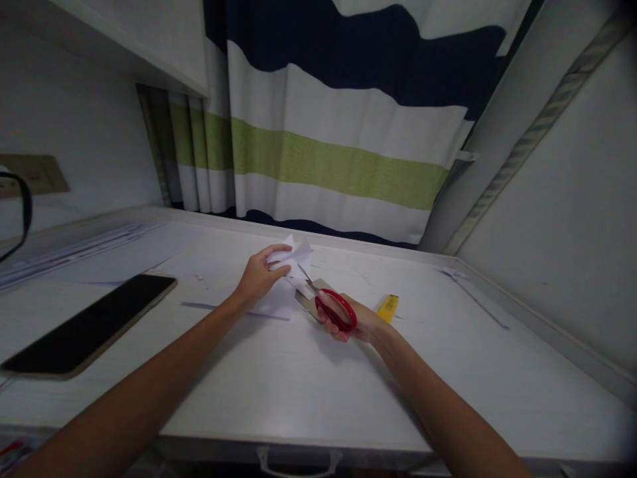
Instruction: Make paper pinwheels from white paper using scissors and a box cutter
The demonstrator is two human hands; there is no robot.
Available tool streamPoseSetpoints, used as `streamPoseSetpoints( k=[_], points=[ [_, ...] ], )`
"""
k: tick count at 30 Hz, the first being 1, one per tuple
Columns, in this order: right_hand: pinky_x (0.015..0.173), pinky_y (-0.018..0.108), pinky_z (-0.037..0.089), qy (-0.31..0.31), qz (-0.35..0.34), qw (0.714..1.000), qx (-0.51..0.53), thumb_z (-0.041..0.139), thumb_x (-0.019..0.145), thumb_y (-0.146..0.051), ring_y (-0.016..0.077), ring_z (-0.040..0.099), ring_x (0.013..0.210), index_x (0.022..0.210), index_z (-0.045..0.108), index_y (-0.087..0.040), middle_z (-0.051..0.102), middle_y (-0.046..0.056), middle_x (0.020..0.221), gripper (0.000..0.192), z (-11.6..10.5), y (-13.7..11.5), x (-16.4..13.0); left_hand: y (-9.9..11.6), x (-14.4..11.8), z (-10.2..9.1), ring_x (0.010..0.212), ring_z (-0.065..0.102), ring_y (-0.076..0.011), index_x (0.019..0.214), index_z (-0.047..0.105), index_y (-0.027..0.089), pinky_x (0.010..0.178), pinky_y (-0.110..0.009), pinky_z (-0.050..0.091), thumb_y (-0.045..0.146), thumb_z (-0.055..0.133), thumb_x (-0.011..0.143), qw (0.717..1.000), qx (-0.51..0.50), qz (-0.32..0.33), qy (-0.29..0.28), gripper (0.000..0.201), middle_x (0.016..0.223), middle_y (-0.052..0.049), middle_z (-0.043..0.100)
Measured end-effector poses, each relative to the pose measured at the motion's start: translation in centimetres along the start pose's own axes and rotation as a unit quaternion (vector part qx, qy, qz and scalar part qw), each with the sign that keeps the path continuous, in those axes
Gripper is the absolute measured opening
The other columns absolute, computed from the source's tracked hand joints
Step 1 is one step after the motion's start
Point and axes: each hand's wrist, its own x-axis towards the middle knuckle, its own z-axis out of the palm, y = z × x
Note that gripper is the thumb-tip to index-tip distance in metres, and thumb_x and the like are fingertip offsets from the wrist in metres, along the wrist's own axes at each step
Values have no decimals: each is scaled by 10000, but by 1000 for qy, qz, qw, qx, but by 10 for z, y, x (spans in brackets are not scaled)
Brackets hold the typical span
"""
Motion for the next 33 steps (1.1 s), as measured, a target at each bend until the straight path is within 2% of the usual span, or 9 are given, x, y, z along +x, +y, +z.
streamPoseSetpoints(
  k=[10, 15, 19, 21, 23, 25, 27, 30, 33],
  points=[
    [256, 164, 281, 20, -9, 999, -35, 433, 723, -540, 57, 396, 264, 642, 492, -119, 457, -41, 370, 433, -1, 5, 5, -2, 1, -2, 732, 570, -140, 981, 538, 132, 692, -290, 477, 216, 558, 627, 1000, 10, 1, -8, 363, 1023, -72, 564],
    [256, 166, 268, 22, -10, 998, -64, 418, 734, -534, 56, 393, 258, 642, 485, -120, 454, -46, 375, 429, -6, 2, 1, -9, 4, -6, 641, 554, -112, 1005, 536, 143, 582, -233, 463, 230, 569, 620, 999, 41, 2, -1, 395, 977, -53, 574],
    [272, 169, 270, 21, 14, 991, -128, 444, 717, -527, 54, 390, 274, 599, 479, -125, 450, -43, 381, 420, -15, -5, -6, -12, 6, -9, 590, 538, -100, 1002, 538, 156, 539, -218, 450, 224, 562, 626, 998, 61, -5, 11, 383, 939, -40, 586],
    [291, 176, 278, 46, 28, 980, -193, 434, 719, -530, 56, 397, 292, 583, 486, -125, 455, -33, 399, 430, -19, -7, -8, -13, 7, -10, 618, 553, -108, 1000, 538, 158, 563, -225, 458, 222, 564, 625, 998, 60, -10, 14, 381, 969, -46, 583],
    [325, 189, 300, 131, 43, 940, -313, 406, 734, -526, 68, 430, 328, 584, 499, -127, 489, -6, 437, 436, -25, -8, -6, -13, 7, -10, 699, 576, -132, 996, 538, 152, 616, -240, 469, 232, 568, 625, 999, 49, -8, 11, 381, 1016, -59, 571],
    [380, 207, 326, 249, 54, 860, -442, 407, 743, -496, 99, 494, 411, 611, 519, -128, 553, 47, 521, 407, -32, -5, -3, -14, 7, -10, 767, 582, -156, 996, 539, 146, 655, -258, 473, 254, 573, 626, 999, 38, -3, 5, 387, 1036, -67, 567],
    [444, 231, 335, 328, 53, 795, -508, 456, 732, -435, 151, 549, 551, 671, 541, -119, 602, 117, 661, 333, -39, 0, 1, -13, 7, -9, 752, 586, -161, 985, 553, 153, 634, -262, 478, 274, 577, 627, 999, 40, -1, -1, 378, 999, -61, 588],
    [525, 267, 333, 373, 49, 748, -547, 469, 735, -369, 220, 561, 716, 766, 559, -98, 599, 187, 818, 287, -45, 8, 5, -11, 4, -7, 663, 583, -147, 929, 594, 168, 546, -235, 472, 275, 581, 626, 998, 55, -7, -5, 322, 872, -36, 627],
    [585, 284, 337, 380, 44, 719, -580, 442, 758, -337, 237, 552, 774, 826, 565, -88, 591, 186, 858, 286, -45, 13, 6, -6, 1, -5, 657, 581, -147, 919, 603, 167, 521, -225, 468, 266, 579, 634, 998, 59, -12, -16, 302, 835, -33, 632]
  ],
)
